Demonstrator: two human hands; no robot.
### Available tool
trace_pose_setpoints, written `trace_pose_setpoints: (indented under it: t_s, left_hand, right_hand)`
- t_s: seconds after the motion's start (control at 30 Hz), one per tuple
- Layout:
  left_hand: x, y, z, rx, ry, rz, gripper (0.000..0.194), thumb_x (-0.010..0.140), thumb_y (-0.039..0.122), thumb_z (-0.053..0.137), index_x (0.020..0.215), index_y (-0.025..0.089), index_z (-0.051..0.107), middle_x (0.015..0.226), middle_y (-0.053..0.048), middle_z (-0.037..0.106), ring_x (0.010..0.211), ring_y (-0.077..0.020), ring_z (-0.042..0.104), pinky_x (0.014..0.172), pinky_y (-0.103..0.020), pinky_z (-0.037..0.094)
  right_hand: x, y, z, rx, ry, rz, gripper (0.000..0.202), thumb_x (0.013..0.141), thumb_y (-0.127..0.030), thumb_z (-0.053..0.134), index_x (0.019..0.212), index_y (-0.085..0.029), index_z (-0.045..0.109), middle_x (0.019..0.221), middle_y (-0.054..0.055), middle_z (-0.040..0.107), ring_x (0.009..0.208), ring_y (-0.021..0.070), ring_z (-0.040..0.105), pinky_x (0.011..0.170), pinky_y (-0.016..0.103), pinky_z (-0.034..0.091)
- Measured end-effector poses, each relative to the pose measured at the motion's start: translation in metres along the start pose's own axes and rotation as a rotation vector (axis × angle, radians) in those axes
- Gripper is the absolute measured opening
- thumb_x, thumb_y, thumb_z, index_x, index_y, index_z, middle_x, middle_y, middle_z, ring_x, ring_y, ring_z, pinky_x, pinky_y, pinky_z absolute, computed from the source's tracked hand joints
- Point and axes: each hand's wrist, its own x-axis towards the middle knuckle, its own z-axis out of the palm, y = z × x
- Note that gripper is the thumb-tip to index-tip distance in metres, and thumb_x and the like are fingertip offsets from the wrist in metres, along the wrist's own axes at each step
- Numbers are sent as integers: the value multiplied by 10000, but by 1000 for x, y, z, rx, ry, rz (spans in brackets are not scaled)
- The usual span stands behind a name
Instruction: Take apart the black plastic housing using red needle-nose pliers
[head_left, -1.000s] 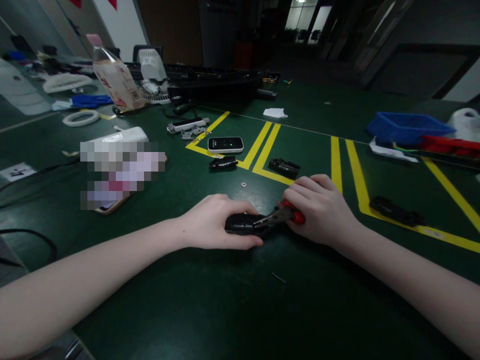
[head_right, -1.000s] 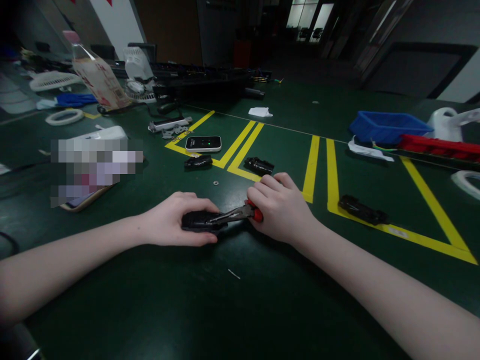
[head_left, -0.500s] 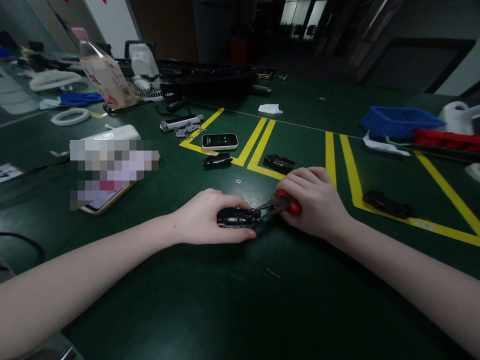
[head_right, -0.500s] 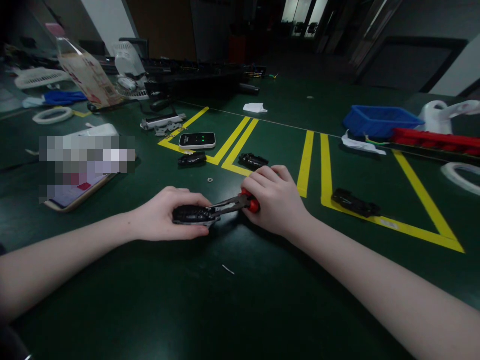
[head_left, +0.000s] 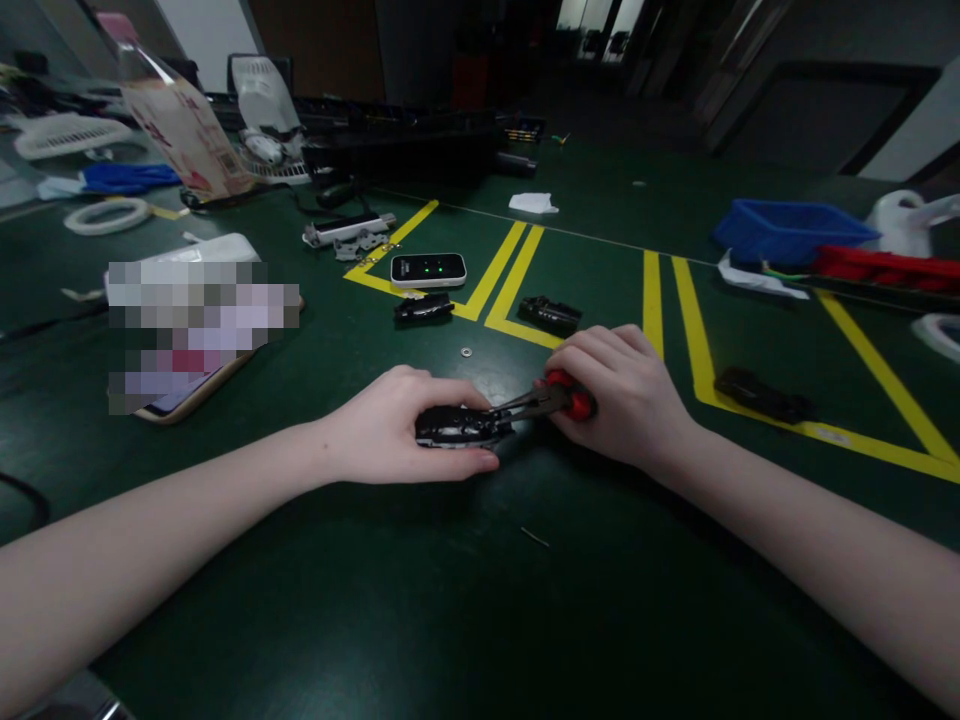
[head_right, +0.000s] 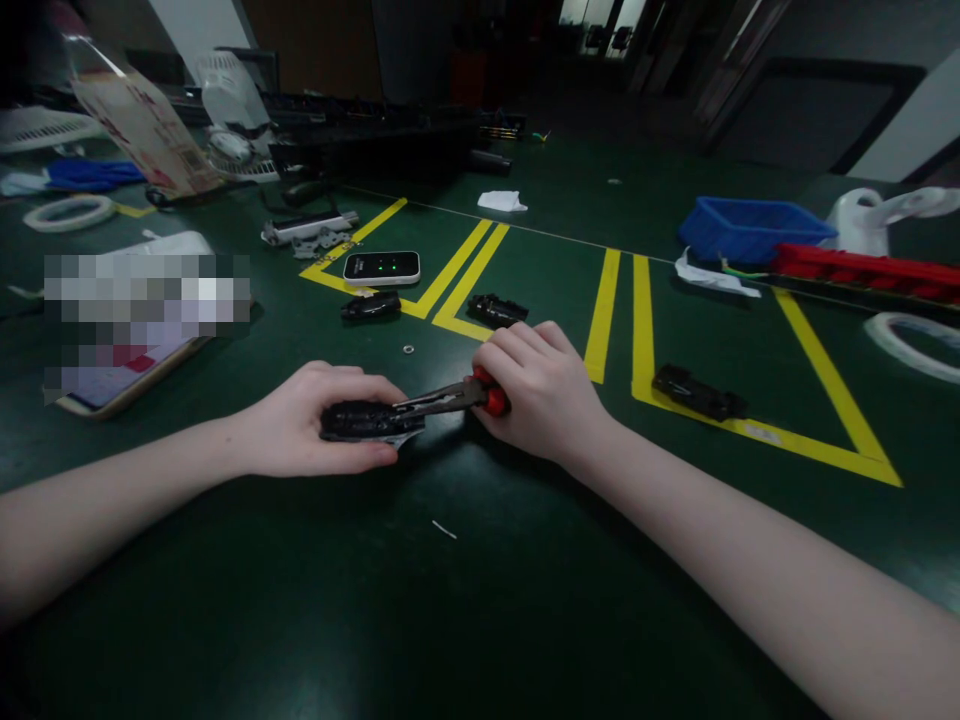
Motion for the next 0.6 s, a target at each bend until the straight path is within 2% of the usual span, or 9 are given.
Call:
trace_pose_setpoints:
  t_s: [0.27, 0.6]
  left_hand:
    - [-1, 0, 1, 62, 11, 1, 346, 847, 458, 667, 1040, 175, 717, 858, -19, 716, 711, -128, 627, 621, -213, 432]
    - [-1, -1, 1, 158, 15, -8, 375, 855, 483, 661, 1076, 183, 709, 824, -11, 705, 685, -126, 607, 614, -222, 410]
  right_hand:
    - [2, -2, -1, -9, -78, 6, 102, 873, -272, 528, 835, -188, 569, 821, 63, 647, 794, 207, 566, 729, 349, 363]
    - [3, -3, -3, -32, -103, -20, 140, 883, -263, 508, 794, -180, 577, 779, 69, 643, 771, 210, 554, 715, 356, 345]
